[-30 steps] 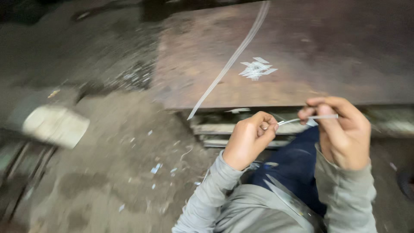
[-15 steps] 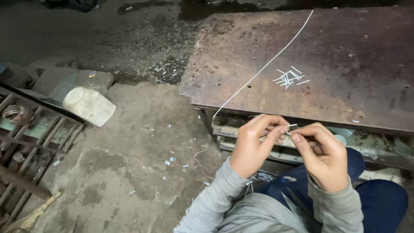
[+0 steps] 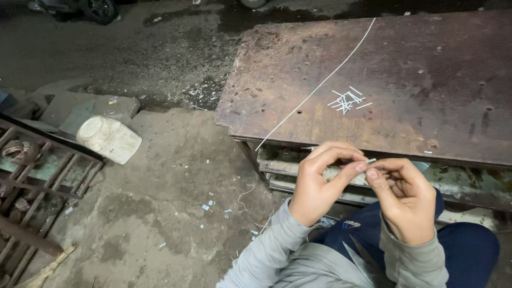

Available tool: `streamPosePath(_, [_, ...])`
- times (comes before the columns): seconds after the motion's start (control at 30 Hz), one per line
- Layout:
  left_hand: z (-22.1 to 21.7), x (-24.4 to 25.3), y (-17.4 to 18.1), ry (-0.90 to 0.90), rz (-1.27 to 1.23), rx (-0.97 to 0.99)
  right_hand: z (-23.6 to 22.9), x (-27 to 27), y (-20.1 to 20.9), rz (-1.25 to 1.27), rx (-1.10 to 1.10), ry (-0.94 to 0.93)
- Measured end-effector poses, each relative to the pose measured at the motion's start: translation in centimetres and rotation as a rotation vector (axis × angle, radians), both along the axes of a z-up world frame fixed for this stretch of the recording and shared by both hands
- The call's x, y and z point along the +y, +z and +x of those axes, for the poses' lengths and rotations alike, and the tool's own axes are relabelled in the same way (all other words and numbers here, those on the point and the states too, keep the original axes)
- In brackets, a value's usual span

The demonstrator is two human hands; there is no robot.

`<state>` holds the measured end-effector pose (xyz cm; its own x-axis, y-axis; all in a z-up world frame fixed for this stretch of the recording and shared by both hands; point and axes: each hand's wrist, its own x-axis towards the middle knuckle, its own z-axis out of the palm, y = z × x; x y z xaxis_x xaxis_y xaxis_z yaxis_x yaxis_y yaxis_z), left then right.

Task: The person repeatedly folds a long white plastic strip and cuts it into short segments using large scissors. The cut pieces are placed on a metal workbench, forming a growing pile.

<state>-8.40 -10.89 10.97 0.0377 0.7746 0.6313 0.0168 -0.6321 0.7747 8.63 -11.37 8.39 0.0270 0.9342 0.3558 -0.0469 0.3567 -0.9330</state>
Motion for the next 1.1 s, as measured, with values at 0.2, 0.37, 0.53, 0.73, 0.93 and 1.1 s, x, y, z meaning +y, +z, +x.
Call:
streamPosePath(0.2, [2.7, 0.5, -1.5, -0.219, -0.396, -0.493, -0.7, -0.3, -0.6, -0.042, 0.213, -0.047])
streamPosePath(0.37, [2.5, 0.6, -1.8, -0.079, -0.379, -0.339, -0.3, -0.3, -0.3, 0.008, 0.449, -0.034])
streamPosePath(0.53, [1.8, 0.4, -1.2, -0.246, -0.442, -0.468, 0.1, -0.6, 0.3, 0.085, 0.514, -0.08])
streamPosePath(0.73, [1.8, 0.3, -0.3, -0.263, -0.311, -0.43, -1.3, -1.2, 0.5, 0.114, 0.321, -0.122])
streamPosePath(0.93, [0.8, -0.2, 0.8, -0.166, -0.255, -0.288, -1.8, -1.8, 0.8, 0.114, 0.24, -0.154])
streamPosePath(1.1, [0.3, -0.6, 1.6, -0.067, -0.225, -0.182, -1.5, -2.2, 1.0, 0.146, 0.376, -0.165])
